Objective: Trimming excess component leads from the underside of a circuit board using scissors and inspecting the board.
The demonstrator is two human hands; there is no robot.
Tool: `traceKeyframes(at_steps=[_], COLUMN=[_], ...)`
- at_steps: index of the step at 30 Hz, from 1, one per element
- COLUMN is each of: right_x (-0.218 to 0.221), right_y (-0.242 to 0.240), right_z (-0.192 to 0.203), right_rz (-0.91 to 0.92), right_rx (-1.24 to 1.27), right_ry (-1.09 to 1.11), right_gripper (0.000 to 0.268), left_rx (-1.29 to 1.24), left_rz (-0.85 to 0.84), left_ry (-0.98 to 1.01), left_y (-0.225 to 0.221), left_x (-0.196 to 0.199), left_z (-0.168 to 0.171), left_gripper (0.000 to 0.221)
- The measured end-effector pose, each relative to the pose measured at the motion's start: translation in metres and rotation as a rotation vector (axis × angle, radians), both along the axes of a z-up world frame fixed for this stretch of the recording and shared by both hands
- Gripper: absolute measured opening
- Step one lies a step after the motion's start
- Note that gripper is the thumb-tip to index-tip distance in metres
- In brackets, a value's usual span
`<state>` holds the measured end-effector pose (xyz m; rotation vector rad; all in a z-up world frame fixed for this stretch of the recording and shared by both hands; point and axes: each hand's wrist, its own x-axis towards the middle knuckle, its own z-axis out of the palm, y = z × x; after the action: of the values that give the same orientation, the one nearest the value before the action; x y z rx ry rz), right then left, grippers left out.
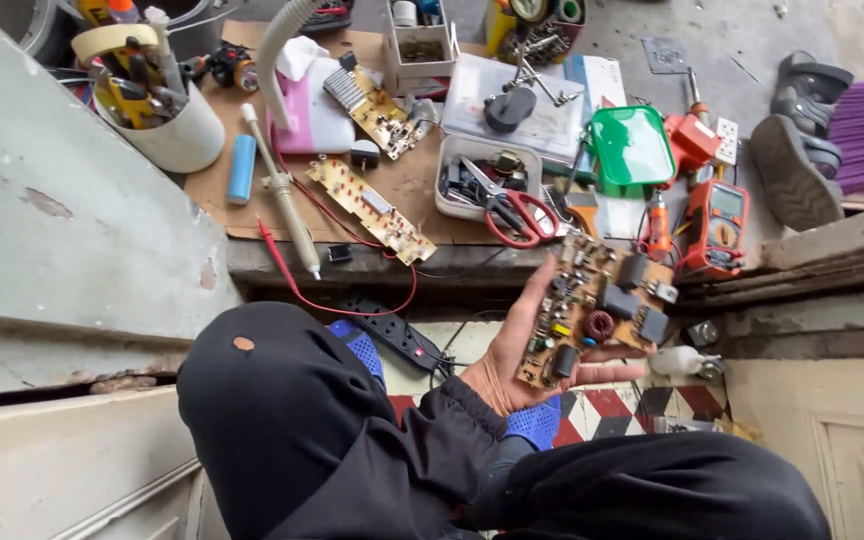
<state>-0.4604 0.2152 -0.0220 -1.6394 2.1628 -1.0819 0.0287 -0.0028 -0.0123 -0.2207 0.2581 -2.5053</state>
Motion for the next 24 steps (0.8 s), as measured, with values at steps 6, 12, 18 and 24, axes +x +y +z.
traceKeyframes(at_steps=[6, 12, 18, 24], right_x=[0.357, 0.359, 0.408, 0.42], right_y=[-0.19, -0.225, -0.232, -0.214], right_z=[0.177, 0.074, 0.034, -0.008], right_rz=[-0.075, 0.046, -0.039, -0.03], right_rx=[0.341, 0.326, 0.147, 0.069], right_ry=[-0.269, -1.004, -1.3, -1.321], right_gripper=[0.042, 0.025, 0.015, 0.019], left_rx=[-0.135, -0.051, 0.288, 0.405], left_rz=[0.063, 0.121, 0.434, 0.706], left_ry=[-0.21, -0.432, -0.691, -0.897], left_y=[-0.009, -0.02, 0.009, 0.017], left_x=[0.06, 0.122, 0.141, 0.132], left_z=[0.044, 0.049, 0.019, 0.017], left_gripper=[0.062, 0.059, 0.072, 0.047])
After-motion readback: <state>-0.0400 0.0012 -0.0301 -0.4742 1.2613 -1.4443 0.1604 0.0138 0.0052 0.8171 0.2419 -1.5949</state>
